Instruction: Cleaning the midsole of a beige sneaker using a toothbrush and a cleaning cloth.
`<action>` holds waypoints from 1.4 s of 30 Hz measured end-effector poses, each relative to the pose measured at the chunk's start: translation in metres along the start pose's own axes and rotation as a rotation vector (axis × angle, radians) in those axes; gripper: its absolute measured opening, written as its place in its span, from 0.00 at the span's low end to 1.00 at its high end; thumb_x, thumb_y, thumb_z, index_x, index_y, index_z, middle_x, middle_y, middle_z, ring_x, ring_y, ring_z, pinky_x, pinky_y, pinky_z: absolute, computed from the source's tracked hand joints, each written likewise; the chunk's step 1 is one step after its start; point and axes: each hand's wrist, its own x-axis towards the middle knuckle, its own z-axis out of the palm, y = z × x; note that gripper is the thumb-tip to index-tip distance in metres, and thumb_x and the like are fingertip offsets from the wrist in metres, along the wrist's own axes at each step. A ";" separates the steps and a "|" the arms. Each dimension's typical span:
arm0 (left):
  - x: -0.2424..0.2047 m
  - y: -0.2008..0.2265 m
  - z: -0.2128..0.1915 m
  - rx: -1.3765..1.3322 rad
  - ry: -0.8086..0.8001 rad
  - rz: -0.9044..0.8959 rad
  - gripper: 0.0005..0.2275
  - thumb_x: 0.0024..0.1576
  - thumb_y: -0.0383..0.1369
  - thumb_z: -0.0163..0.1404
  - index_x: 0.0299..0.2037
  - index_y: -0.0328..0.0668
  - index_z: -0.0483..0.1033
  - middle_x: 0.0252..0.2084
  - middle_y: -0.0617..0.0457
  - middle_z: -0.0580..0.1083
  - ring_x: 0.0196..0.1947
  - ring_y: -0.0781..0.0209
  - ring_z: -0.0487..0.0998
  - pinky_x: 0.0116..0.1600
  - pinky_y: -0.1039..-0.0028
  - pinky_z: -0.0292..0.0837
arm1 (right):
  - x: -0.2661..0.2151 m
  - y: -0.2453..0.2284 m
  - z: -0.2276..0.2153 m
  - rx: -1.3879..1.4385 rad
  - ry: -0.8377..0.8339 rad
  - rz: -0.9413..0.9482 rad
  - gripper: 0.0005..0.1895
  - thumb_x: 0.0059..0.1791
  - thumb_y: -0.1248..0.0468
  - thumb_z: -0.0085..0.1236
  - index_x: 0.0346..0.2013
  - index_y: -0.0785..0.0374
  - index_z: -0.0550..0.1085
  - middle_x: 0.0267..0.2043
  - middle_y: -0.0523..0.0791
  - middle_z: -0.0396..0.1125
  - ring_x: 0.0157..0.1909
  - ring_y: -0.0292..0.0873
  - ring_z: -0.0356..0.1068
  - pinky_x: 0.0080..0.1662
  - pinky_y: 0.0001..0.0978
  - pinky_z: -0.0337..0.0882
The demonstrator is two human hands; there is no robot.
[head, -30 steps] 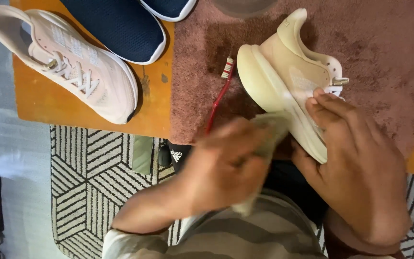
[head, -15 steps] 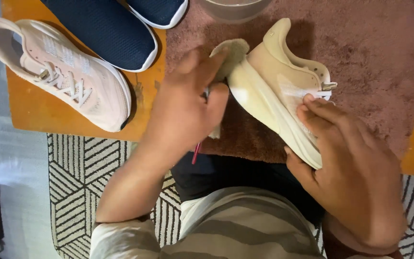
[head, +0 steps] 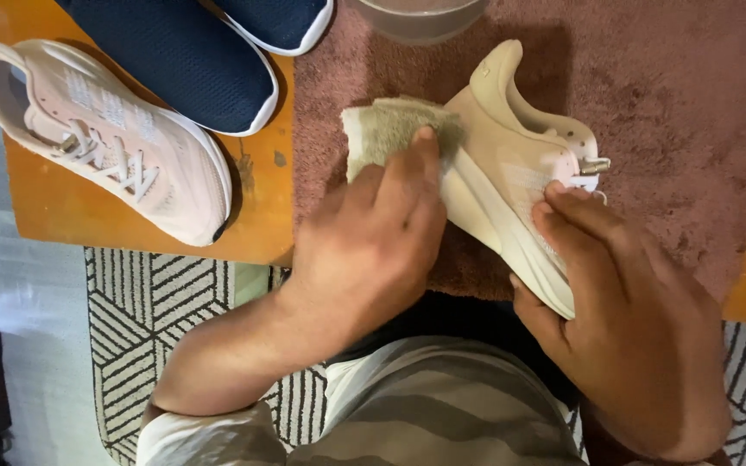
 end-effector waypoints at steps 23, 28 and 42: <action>-0.019 0.027 -0.025 -1.056 -0.113 -0.070 0.14 0.64 0.23 0.46 0.59 0.25 0.74 0.46 0.44 0.73 0.38 0.50 0.77 0.44 0.65 0.72 | -0.006 0.008 0.006 -0.052 -0.199 0.216 0.41 0.42 0.45 0.64 0.69 0.50 0.74 0.71 0.38 0.70 0.63 0.48 0.75 0.48 0.56 0.77; -0.021 -0.024 -0.033 -1.273 -0.084 -0.194 0.21 0.59 0.13 0.45 0.59 0.42 0.75 0.43 0.50 0.80 0.38 0.62 0.79 0.43 0.73 0.82 | -0.010 0.008 0.010 -0.041 -0.130 0.204 0.34 0.45 0.47 0.62 0.65 0.52 0.76 0.69 0.38 0.72 0.61 0.46 0.76 0.49 0.57 0.78; 0.022 -0.021 -0.008 -0.359 -0.113 -0.165 0.18 0.58 0.31 0.53 0.58 0.36 0.75 0.46 0.49 0.72 0.38 0.41 0.79 0.27 0.49 0.74 | 0.003 -0.003 -0.002 -0.037 -0.242 0.228 0.33 0.47 0.42 0.59 0.64 0.52 0.77 0.68 0.40 0.73 0.62 0.48 0.75 0.49 0.53 0.79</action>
